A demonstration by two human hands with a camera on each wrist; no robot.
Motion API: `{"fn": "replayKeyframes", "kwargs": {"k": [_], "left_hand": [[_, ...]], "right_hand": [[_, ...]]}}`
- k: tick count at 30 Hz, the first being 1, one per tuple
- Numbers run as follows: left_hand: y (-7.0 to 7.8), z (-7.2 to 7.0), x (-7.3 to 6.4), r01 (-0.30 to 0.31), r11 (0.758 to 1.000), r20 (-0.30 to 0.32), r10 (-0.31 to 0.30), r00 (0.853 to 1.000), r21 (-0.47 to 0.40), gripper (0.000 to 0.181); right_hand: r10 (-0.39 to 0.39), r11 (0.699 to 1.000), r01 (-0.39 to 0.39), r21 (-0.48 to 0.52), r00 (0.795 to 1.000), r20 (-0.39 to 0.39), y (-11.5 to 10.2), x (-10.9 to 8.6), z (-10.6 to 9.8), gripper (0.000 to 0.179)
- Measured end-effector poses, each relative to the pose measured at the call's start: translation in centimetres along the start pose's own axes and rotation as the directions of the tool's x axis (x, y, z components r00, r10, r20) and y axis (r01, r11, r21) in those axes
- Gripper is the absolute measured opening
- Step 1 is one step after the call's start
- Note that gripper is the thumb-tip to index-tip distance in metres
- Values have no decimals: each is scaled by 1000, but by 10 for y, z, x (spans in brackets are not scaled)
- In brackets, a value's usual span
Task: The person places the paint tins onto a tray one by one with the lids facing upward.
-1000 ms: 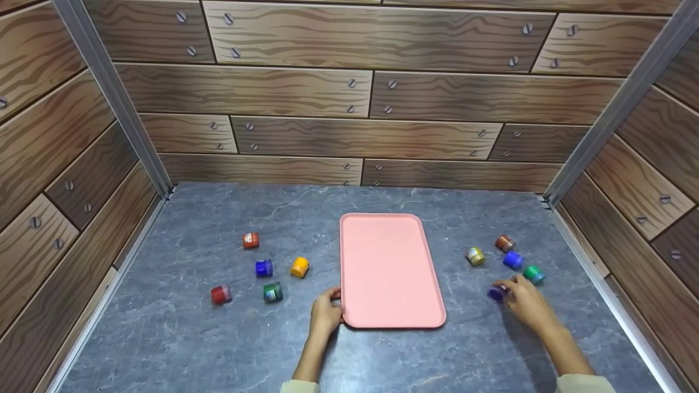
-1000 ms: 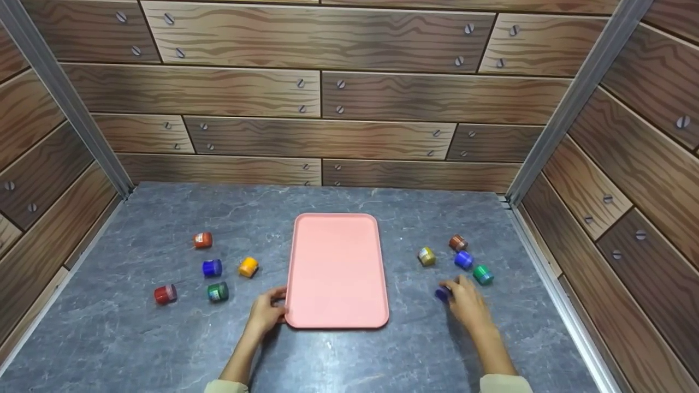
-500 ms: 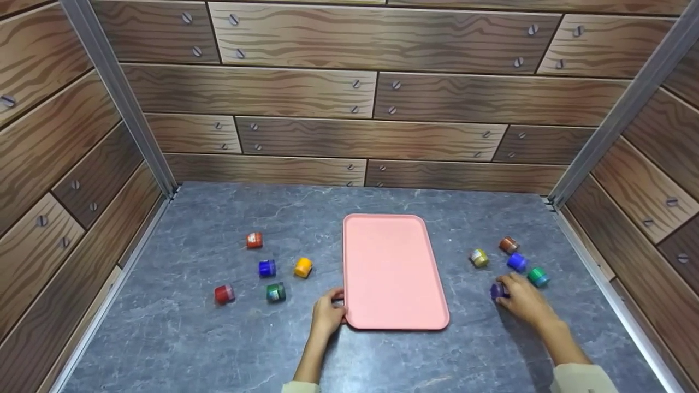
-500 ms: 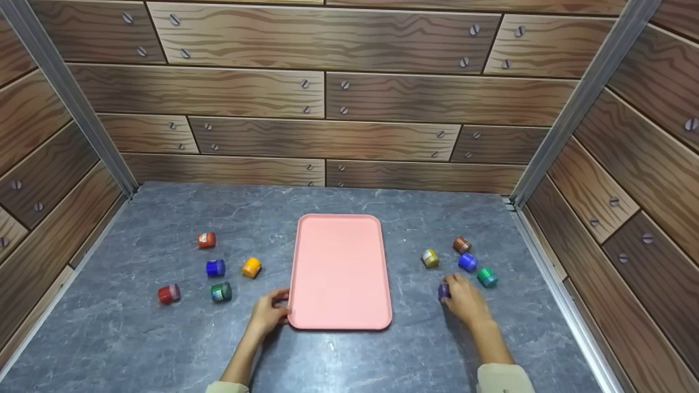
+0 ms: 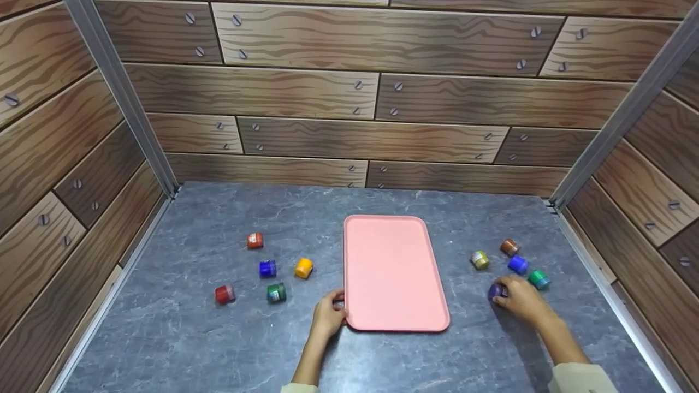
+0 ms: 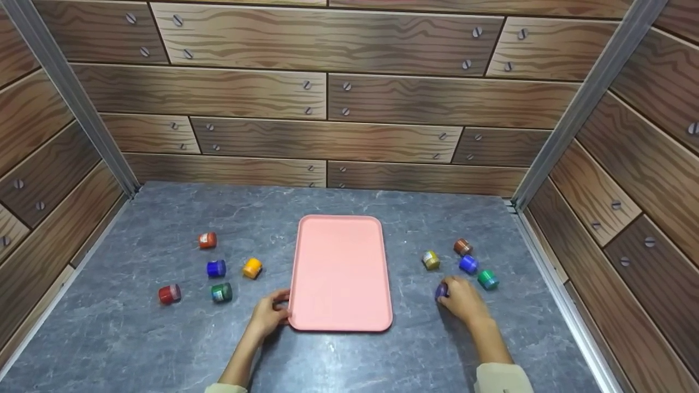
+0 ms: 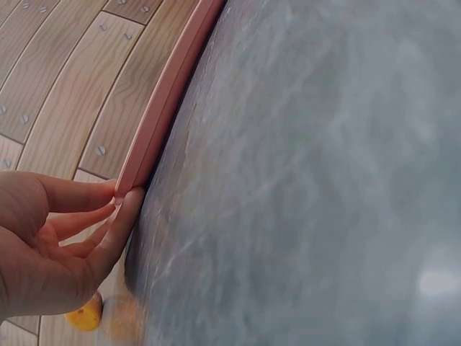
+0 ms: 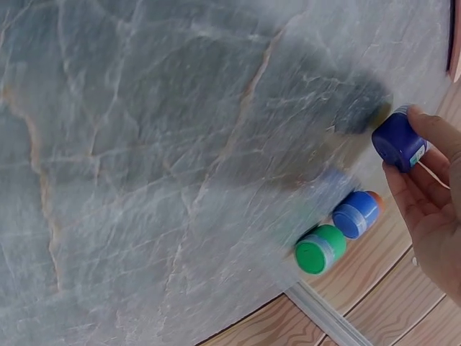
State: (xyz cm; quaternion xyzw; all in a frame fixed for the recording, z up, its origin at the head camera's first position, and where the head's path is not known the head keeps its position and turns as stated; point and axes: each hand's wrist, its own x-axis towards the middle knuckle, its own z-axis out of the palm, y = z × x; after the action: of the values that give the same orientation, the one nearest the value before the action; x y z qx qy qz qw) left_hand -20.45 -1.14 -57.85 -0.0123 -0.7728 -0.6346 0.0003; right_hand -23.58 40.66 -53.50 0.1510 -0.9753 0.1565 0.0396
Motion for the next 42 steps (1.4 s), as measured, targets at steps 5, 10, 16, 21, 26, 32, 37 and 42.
{"fn": "replayKeyframes", "kwargs": {"k": [5, 10, 16, 21, 26, 32, 37, 42], "left_hand": [[0, 0, 0, 0, 1000, -8, 0, 1000, 10, 47], [0, 0, -1, 1, 1000, -23, -1, 1000, 23, 47], [0, 1, -2, -2, 1000, -34, 2, 999, 26, 48], [0, 2, -2, 5, 1000, -38, -4, 999, 29, 48], [0, 2, -1, 9, 999, -36, -8, 999, 35, 48], [0, 2, -1, 22, 999, -34, -21, 999, 42, 49], [-1, 2, 0, 17, 999, -35, -16, 999, 35, 49], [-1, 3, -1, 6, 999, -36, -4, 999, 39, 47]], "right_hand": [[8, 1000, -8, -5, 1000, 4, -7, 3, -3, 31], [-18, 1000, 18, -3, 999, -30, -17, 3, -8, 32], [-52, 999, 52, 3, 997, -61, -26, 5, -9, 37], [-97, 995, 100, 25, 991, -95, -34, 8, -8, 36], [-69, 995, 74, 67, 995, -72, -48, 10, -8, 33], [-43, 996, 46, 79, 998, -37, -62, 12, -5, 36], [-49, 993, 53, 103, 998, -37, -71, 13, 1, 36], [-76, 986, 82, 147, 996, -51, -80, 14, 6, 36]]}}
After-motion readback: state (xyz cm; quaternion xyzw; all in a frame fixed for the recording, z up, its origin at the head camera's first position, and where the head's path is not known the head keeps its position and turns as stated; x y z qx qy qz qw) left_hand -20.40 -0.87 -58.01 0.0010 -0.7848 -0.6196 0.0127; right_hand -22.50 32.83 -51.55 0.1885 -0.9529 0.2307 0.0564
